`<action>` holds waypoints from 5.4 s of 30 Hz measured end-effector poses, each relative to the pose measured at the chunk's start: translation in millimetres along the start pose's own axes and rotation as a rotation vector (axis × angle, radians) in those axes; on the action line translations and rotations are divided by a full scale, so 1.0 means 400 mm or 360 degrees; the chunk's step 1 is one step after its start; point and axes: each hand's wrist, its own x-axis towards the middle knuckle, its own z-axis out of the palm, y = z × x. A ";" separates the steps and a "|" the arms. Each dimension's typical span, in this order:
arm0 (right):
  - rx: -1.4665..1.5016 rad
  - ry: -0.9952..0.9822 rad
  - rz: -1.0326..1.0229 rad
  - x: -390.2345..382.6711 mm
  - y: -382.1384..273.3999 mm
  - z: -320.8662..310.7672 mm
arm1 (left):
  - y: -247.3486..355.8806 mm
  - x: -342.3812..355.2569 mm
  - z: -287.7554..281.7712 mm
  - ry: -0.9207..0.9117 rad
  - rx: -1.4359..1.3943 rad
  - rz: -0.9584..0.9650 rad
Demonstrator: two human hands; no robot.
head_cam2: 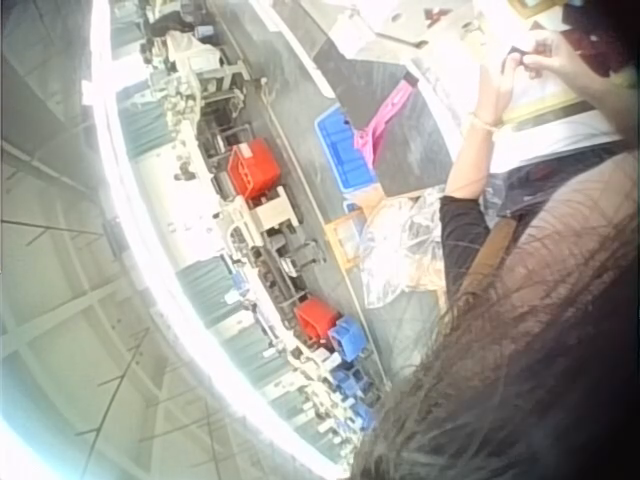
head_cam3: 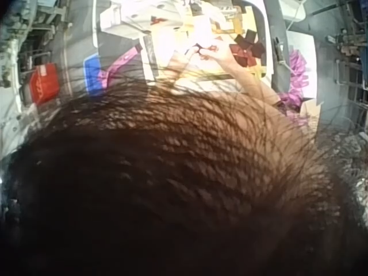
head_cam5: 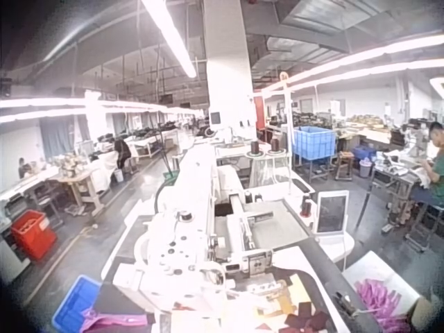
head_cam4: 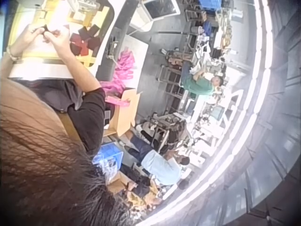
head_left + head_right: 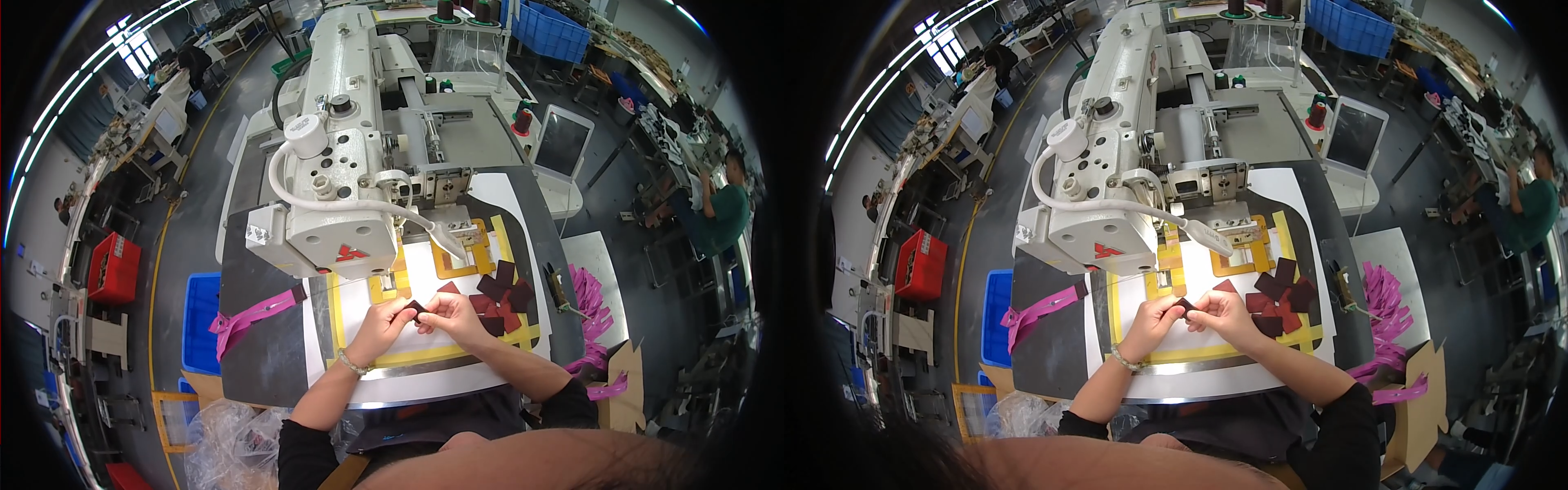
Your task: Assembling leather pieces and straps using an industrial sewing machine.
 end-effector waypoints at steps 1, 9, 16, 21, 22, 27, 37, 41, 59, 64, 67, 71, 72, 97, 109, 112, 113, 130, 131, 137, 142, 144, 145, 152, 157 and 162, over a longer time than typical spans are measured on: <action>-0.0004 -0.0009 0.0001 0.000 0.001 -0.001 | 0.003 0.001 -0.002 -0.0020 0.0005 -0.0020; -0.0019 -0.0008 0.0013 0.002 0.007 -0.003 | 0.003 -0.002 -0.001 0.0004 0.0000 0.0001; -0.0013 -0.0017 0.0007 0.001 0.007 -0.001 | 0.000 -0.003 0.004 0.0021 -0.0085 0.0003; 0.0013 -0.0021 0.0014 -0.002 0.014 -0.002 | 0.009 -0.005 0.002 0.0016 -0.0037 0.0014; 0.0013 -0.0025 0.0015 -0.003 0.013 -0.001 | 0.009 -0.006 0.001 0.0001 -0.0013 0.0015; -0.0171 -0.0091 0.0042 -0.008 -0.022 -0.002 | 0.018 -0.004 -0.011 -0.0052 0.0239 0.0169; -0.0347 -0.0163 0.0127 -0.001 -0.038 -0.011 | 0.016 0.005 -0.016 -0.0285 0.0125 0.0100; -0.0288 -0.0146 0.0110 -0.001 -0.027 -0.011 | -0.001 -0.002 -0.019 -0.0370 0.0172 0.0062; -0.0222 -0.0165 0.0174 -0.011 -0.016 -0.015 | 0.006 -0.001 -0.015 -0.0296 -0.0045 -0.0043; -0.0250 -0.0161 0.0189 -0.009 -0.022 -0.009 | 0.017 -0.002 -0.013 -0.0291 -0.0200 -0.0151; -0.0233 -0.0178 0.0210 -0.009 -0.022 -0.005 | 0.003 -0.002 -0.017 -0.0329 -0.0306 -0.0165; -0.0225 -0.0201 0.0210 -0.009 -0.013 -0.006 | -0.002 -0.001 -0.019 -0.0349 -0.0340 -0.0156; -0.0235 -0.0197 0.0214 -0.009 -0.012 -0.007 | -0.004 -0.002 -0.018 -0.0353 -0.0324 -0.0171; -0.0587 -0.0200 0.0165 0.013 -0.016 -0.004 | 0.002 0.008 -0.058 -0.0413 0.0218 0.0114; -0.0602 -0.0051 0.0436 0.243 -0.024 -0.010 | -0.052 0.008 -0.096 0.0250 0.0901 0.0166; -0.0736 -0.0032 0.0603 0.265 -0.034 -0.014 | -0.048 0.006 -0.087 0.0296 0.0971 0.0181; -0.0737 -0.0032 0.0606 0.270 -0.030 -0.012 | -0.048 0.005 -0.085 0.0297 0.0997 0.0195; -0.0943 0.0077 0.0409 0.266 -0.021 0.018 | -0.073 -0.008 -0.049 0.0292 0.1398 0.0283; -0.0947 0.0072 0.0409 0.266 -0.023 0.016 | -0.075 -0.008 -0.048 0.0278 0.1420 0.0272; -0.1325 -0.0073 0.0340 0.244 -0.073 0.018 | -0.054 -0.005 -0.053 0.0206 0.1538 0.0229; -0.1916 -0.0213 -0.0793 0.204 -0.039 -0.024 | -0.087 -0.013 -0.084 0.0288 0.1501 0.0652; -0.2160 -0.0479 -0.1371 0.194 -0.044 -0.053 | -0.101 -0.015 -0.093 0.0217 0.1415 0.0723; -0.2160 -0.0483 -0.1365 0.189 -0.051 -0.056 | -0.103 -0.018 -0.094 0.0207 0.1389 0.0704; -0.2299 -0.0701 -0.1374 0.174 -0.049 -0.080 | -0.099 -0.020 -0.101 0.0196 0.1254 0.0644; -0.2309 -0.0698 -0.1333 0.181 -0.057 -0.075 | -0.096 -0.016 -0.106 0.0170 0.1274 0.0640; -0.2374 -0.0755 -0.1374 0.198 -0.058 -0.082 | -0.098 -0.012 -0.116 0.0113 0.1262 0.0619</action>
